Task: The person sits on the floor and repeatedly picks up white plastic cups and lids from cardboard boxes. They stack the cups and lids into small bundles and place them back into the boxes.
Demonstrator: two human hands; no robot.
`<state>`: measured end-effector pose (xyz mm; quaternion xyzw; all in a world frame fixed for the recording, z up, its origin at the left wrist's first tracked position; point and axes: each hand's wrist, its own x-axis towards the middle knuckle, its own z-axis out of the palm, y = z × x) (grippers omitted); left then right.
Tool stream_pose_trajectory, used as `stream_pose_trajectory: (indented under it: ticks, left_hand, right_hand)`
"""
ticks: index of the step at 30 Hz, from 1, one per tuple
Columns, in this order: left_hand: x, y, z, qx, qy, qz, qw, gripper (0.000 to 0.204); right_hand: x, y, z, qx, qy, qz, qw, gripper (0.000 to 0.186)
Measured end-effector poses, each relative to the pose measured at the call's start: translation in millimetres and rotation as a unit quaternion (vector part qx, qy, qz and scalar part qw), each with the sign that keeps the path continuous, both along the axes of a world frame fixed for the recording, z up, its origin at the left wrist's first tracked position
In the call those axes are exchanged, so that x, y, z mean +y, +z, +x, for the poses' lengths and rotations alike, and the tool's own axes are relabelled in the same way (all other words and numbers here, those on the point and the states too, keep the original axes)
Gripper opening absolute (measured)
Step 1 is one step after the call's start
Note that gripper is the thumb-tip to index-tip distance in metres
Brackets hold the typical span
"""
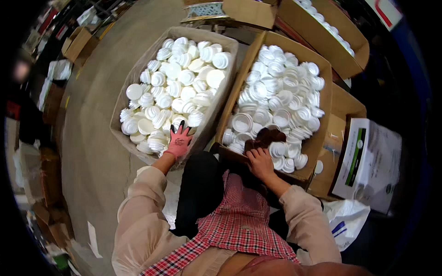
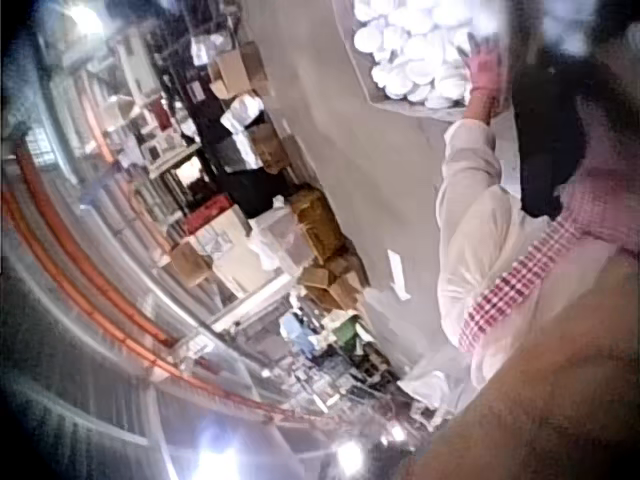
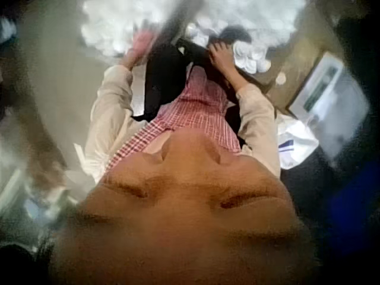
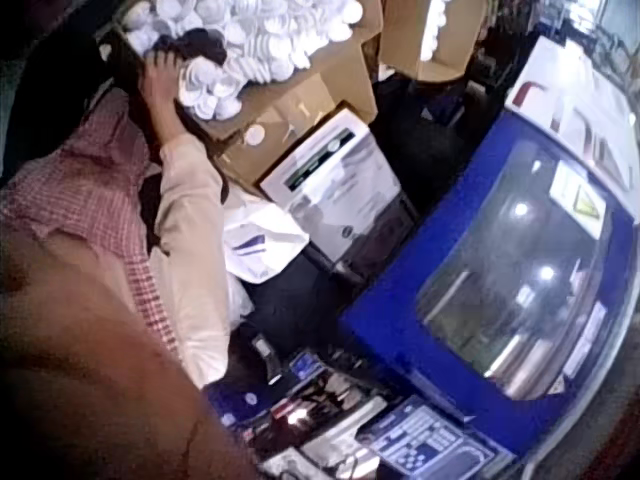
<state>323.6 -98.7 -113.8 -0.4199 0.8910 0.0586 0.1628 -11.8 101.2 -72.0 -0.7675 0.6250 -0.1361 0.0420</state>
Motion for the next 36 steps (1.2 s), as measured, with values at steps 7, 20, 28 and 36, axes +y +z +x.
stream_pose_trajectory:
  ticks: [7, 20, 28, 36]
  left_hand:
    - [-19.8, 111.0, -64.3, 0.451, 0.111, -0.076, 0.882, 0.026]
    - [120.5, 162.2, -315.5, 0.36, -0.149, 0.11, 0.914, 0.033]
    - [109.4, 150.4, -314.8, 0.307, -0.125, 0.207, 0.92, 0.046]
    - [123.3, 149.9, -324.6, 0.253, -0.172, 0.237, 0.922, 0.051]
  right_hand:
    - [-5.7, 44.0, -8.6, -0.1, 0.008, 0.106, 0.989, 0.039]
    - [174.9, -16.4, -356.7, -0.188, -0.594, 0.146, 0.768, 0.048]
    - [192.4, -231.7, -400.7, -0.094, -0.653, 0.279, 0.698, 0.077]
    - [197.1, -217.3, -392.1, -0.102, -0.592, 0.369, 0.709, 0.083]
